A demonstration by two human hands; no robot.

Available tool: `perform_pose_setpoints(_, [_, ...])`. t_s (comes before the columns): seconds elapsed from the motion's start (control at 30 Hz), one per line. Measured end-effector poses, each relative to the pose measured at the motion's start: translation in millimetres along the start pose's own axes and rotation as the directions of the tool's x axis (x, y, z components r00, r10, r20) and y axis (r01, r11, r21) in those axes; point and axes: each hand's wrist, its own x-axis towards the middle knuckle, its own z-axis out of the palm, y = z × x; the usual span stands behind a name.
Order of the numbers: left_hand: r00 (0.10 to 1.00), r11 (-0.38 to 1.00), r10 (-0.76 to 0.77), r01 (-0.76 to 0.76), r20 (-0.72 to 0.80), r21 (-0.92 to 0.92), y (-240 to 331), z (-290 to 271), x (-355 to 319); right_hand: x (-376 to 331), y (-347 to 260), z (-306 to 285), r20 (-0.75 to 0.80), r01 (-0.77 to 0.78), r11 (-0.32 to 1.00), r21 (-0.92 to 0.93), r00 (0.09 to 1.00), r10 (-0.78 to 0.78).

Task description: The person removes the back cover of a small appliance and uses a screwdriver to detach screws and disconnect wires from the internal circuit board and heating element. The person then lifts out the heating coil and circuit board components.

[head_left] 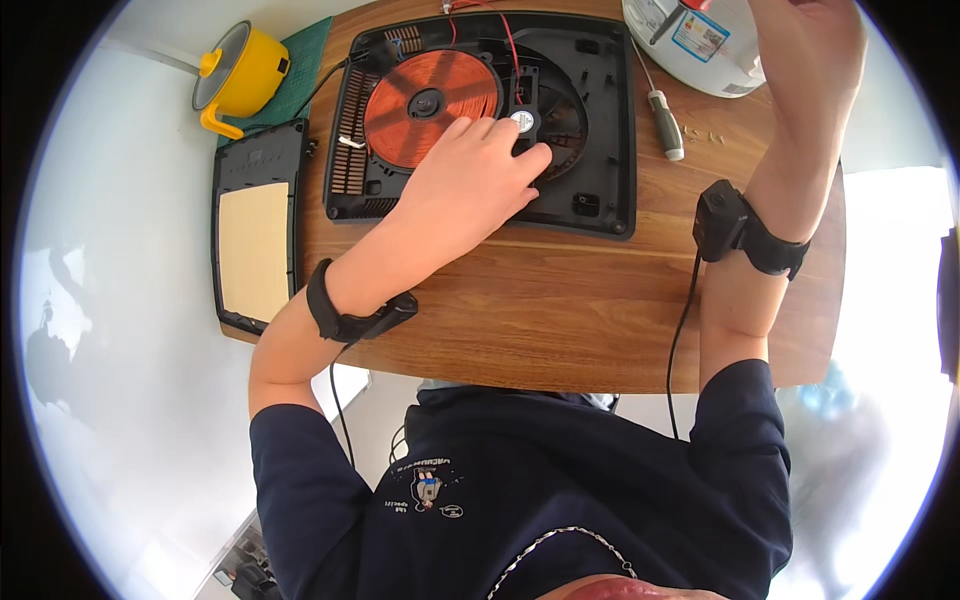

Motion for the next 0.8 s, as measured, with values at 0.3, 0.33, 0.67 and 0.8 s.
perform_pose_setpoints(0.3, [0.988, 0.992, -0.104, 0.095, -0.118, -0.081, 12.3, 11.1, 1.4, 0.9, -1.1, -23.1, 0.109, -0.020, 0.999, 0.030, 0.994, 0.016])
perform_pose_setpoints(0.33, [0.985, 0.990, -0.111, 0.099, -0.131, -0.097, 13.0, 12.2, 1.9, 0.2, 3.1, -17.9, 0.067, -0.037, 0.999, 0.031, 0.997, 0.035])
perform_pose_setpoints(0.67, [0.930, 0.833, -0.325, 0.195, -0.174, -0.517, 16.6, -5.8, 9.3, 3.5, 4.6, -14.0, 0.018, -0.021, 0.999, 0.037, 1.000, 0.020])
perform_pose_setpoints(0.8, [0.876, 0.701, -0.474, 0.315, -0.089, -0.640, 2.1, -13.4, 7.9, 3.0, -6.6, -15.5, 0.029, -0.002, 0.997, -0.071, 1.000, 0.004])
